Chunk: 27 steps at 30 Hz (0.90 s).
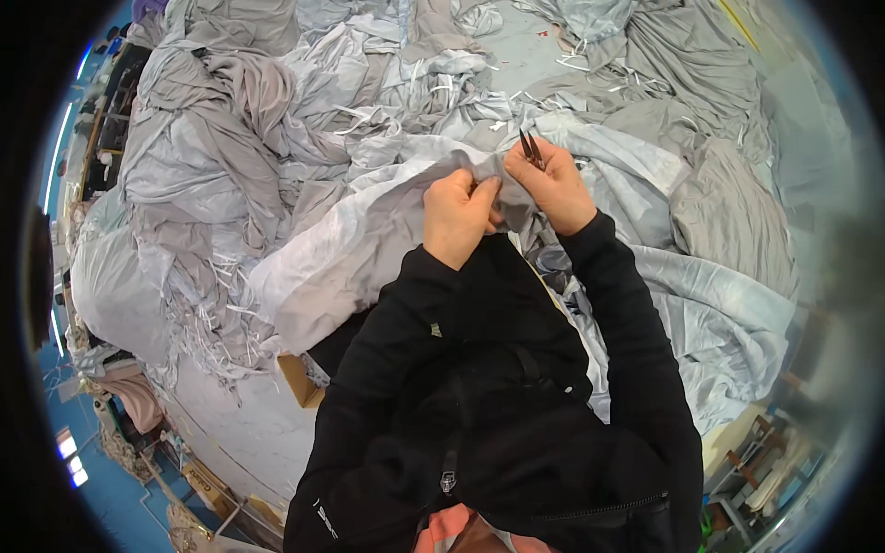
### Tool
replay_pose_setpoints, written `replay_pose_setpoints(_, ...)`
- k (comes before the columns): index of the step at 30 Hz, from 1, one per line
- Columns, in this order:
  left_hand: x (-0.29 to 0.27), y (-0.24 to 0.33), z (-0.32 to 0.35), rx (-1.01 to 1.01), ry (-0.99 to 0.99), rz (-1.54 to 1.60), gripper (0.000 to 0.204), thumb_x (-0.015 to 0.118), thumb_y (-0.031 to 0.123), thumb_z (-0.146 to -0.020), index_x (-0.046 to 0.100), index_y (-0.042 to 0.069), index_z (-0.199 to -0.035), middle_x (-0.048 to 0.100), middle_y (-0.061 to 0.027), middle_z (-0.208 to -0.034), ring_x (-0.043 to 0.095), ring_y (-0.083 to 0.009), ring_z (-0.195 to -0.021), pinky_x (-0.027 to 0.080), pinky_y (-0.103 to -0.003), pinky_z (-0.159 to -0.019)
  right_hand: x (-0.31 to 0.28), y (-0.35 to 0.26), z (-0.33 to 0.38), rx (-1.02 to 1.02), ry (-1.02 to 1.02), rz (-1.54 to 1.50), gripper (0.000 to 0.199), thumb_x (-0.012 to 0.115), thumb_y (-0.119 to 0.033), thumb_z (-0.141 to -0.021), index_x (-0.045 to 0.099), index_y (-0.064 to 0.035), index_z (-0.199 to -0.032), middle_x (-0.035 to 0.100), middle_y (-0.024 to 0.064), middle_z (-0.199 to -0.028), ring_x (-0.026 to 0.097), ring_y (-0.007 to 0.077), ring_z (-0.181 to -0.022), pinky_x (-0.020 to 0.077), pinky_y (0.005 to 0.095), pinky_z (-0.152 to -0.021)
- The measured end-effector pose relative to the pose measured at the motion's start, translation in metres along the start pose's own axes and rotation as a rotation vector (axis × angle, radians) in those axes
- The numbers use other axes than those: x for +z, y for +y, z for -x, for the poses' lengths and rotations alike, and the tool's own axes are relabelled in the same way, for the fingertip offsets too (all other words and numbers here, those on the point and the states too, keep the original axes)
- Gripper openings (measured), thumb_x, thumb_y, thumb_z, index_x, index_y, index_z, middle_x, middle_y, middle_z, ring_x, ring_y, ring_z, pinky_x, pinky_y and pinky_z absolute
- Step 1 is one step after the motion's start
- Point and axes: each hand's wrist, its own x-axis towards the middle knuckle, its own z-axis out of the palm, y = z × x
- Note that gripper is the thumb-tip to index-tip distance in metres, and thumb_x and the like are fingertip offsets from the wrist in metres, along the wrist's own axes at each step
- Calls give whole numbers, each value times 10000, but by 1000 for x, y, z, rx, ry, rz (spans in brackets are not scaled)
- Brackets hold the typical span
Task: Inspecting fabric pieces for defects and removing loose threads using tweezers.
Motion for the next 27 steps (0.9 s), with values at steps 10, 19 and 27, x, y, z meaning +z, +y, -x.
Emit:
replay_pose_setpoints(10, -83, -3, 45, 197, 118, -291, 160, 566, 77, -876, 510, 4, -745, 491, -121, -547, 503, -210, -475, 376, -359, -474, 30, -10, -8, -85, -296, 289, 106, 661, -109, -842, 592, -40, -800, 516, -74, -708, 436, 20, -642, 357, 207, -566)
replay_pose_setpoints(19, -184, 66, 144, 239, 535, 190, 85, 488, 46, -940, 560, 1, -940, 428, 17, -586, 329, -37, -436, 243, -190, -389, 55, -3, -22, -356, -285, 512, 141, 654, -63, -752, 652, -7, -881, 646, 119, -766, 626, 258, -670, 489, 317, -618)
replay_pose_setpoints(27, -241, 47, 223, 246, 733, 103, 140, 460, 88, -986, 547, -15, -950, 440, -11, -623, 325, -63, -435, 255, -189, -391, 65, 38, 0, -393, -187, 375, 487, 750, 1, -693, 598, -74, -1150, 554, 55, -1131, 530, 96, -722, 434, 230, -626)
